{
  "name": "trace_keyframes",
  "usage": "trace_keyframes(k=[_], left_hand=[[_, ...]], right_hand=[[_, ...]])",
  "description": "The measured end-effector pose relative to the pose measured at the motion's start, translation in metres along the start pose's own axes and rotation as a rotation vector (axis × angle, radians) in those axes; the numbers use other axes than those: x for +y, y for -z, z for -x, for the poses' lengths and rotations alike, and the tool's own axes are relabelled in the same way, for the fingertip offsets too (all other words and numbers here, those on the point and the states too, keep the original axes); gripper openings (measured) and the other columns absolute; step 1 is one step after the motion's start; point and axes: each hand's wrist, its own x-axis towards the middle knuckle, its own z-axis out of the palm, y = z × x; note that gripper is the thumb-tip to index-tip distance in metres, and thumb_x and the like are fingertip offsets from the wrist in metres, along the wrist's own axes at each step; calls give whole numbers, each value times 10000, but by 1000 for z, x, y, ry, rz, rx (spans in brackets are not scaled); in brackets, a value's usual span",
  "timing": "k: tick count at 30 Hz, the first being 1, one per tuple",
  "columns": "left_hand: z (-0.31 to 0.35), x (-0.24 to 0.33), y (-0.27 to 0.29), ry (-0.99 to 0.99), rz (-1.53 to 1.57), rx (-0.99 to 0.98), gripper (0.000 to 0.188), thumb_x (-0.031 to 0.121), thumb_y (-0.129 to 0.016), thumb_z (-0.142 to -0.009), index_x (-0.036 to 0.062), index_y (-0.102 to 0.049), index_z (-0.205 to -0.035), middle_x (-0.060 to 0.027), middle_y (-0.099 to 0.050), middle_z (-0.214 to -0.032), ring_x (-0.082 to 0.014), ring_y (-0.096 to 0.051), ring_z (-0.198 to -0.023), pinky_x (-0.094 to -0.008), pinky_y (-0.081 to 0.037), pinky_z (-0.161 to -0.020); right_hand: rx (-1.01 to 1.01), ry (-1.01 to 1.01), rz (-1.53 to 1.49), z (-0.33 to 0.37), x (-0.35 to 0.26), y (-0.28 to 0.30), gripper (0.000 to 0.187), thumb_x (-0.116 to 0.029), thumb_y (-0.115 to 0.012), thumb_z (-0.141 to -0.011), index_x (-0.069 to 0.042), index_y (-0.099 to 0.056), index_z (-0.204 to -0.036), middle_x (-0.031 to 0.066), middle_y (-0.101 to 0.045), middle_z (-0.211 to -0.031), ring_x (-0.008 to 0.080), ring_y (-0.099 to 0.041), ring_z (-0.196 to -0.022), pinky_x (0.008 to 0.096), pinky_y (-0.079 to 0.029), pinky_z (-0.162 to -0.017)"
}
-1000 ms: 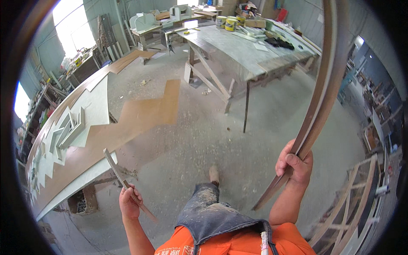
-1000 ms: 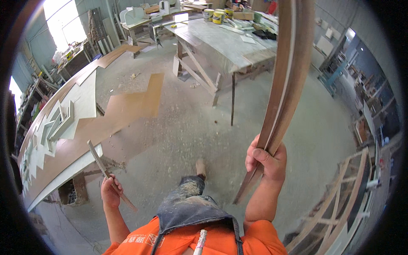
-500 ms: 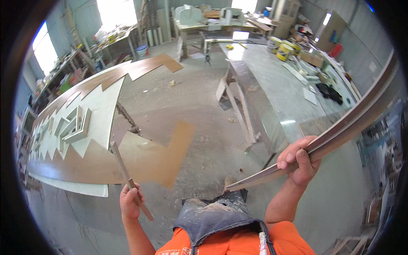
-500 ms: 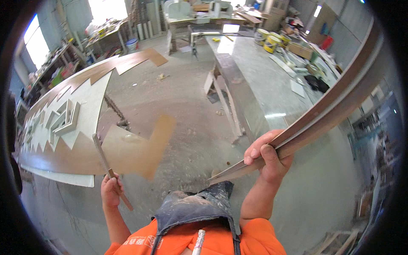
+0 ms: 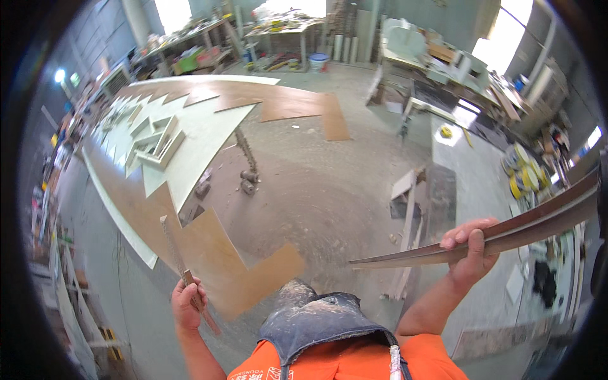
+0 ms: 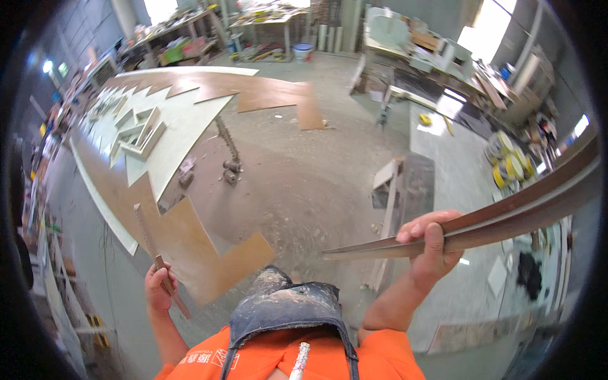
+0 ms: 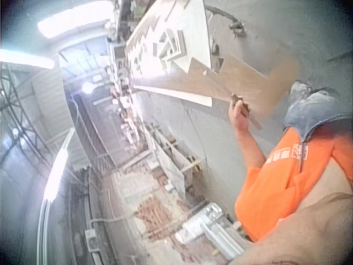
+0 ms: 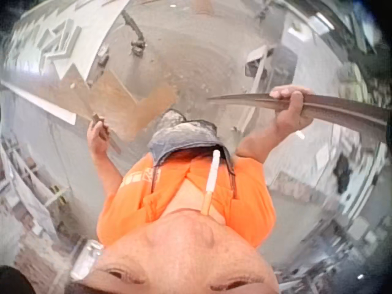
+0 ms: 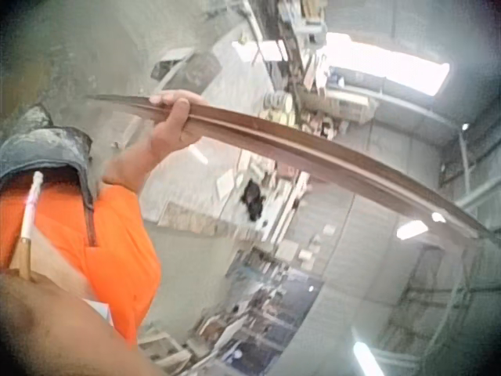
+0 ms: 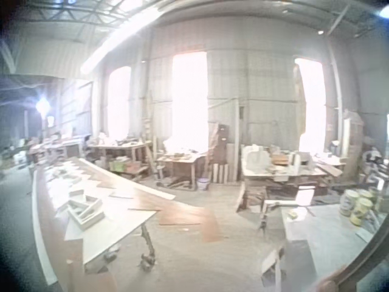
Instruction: The person uses an angle grinder to smooth the edges of thin wooden strips, then places them onto a large white board with a zigzag pattern. The person arranges the strips along the edges of the board, adjusting their positions by hand.
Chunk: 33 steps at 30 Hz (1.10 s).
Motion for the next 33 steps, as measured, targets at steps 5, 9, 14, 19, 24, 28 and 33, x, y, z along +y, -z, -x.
trace_keyframes(k=[5, 9, 14, 19, 24, 28, 33], left_hand=[[-18, -16, -38, 3, 33, 162, 166, 160, -646, -897, 59, -634, -1028, -55, -646, -741, -161, -599, -580, -287, -482, -527], [-45, -23, -74, 61, 82, 265, 162, 157, -658, -894, 64, -636, -1025, -54, -653, -744, -159, -599, -581, -284, -482, -529], [-76, -9, -131, 47, -48, 340, 141, 125, -640, -904, 60, -638, -1030, -52, -656, -739, -137, -595, -588, -266, -480, -537], [-112, -7, -216, 12, -87, 460, 121, 97, -627, -908, 43, -640, -1015, -48, -652, -735, -124, -590, -590, -252, -483, -554], [-132, -12, -305, 120, -74, 558, 137, 102, -650, -895, 32, -641, -1013, -50, -654, -738, -126, -591, -587, -251, -487, -563], [-151, -13, -347, 192, -67, 612, 176, 135, -699, -879, 37, -653, -1018, -47, -672, -756, -102, -616, -616, -234, -479, -557], [-205, -22, -375, 215, -9, 587, 180, 153, -694, -879, 40, -662, -1015, -38, -678, -778, -91, -619, -629, -220, -452, -540]], right_hand=[[-15, -20, -22, -87, 76, 7, 185, -97, -650, -977, -51, -554, -1128, 74, -588, -766, 182, -566, -582, 331, -511, -524], [-59, -44, -16, -155, 126, -4, 215, -86, -643, -989, -53, -554, -1182, 66, -603, -807, 172, -572, -610, 334, -513, -537], [-111, -88, 6, -247, 197, -18, 228, -87, -646, -991, -48, -548, -1192, 58, -605, -833, 165, -574, -625, 330, -512, -543], [-229, -140, -94, -340, 298, -38, 223, -78, -643, -990, -40, -546, -1187, 59, -609, -840, 169, -577, -629, 317, -512, -549], [-274, -185, -93, -415, 387, -71, 226, -38, -625, -983, -41, -549, -1195, 62, -610, -799, 167, -580, -612, 320, -518, -553], [-224, -286, -73, -457, 435, -101, 284, -77, -653, -986, -19, -545, -1243, 37, -589, -759, 132, -558, -599, 302, -502, -550], [-307, -247, -74, -494, 485, -130, 281, -143, -629, -1026, -27, -536, -1265, 39, -593, -826, 137, -560, -669, 285, -492, -596]])
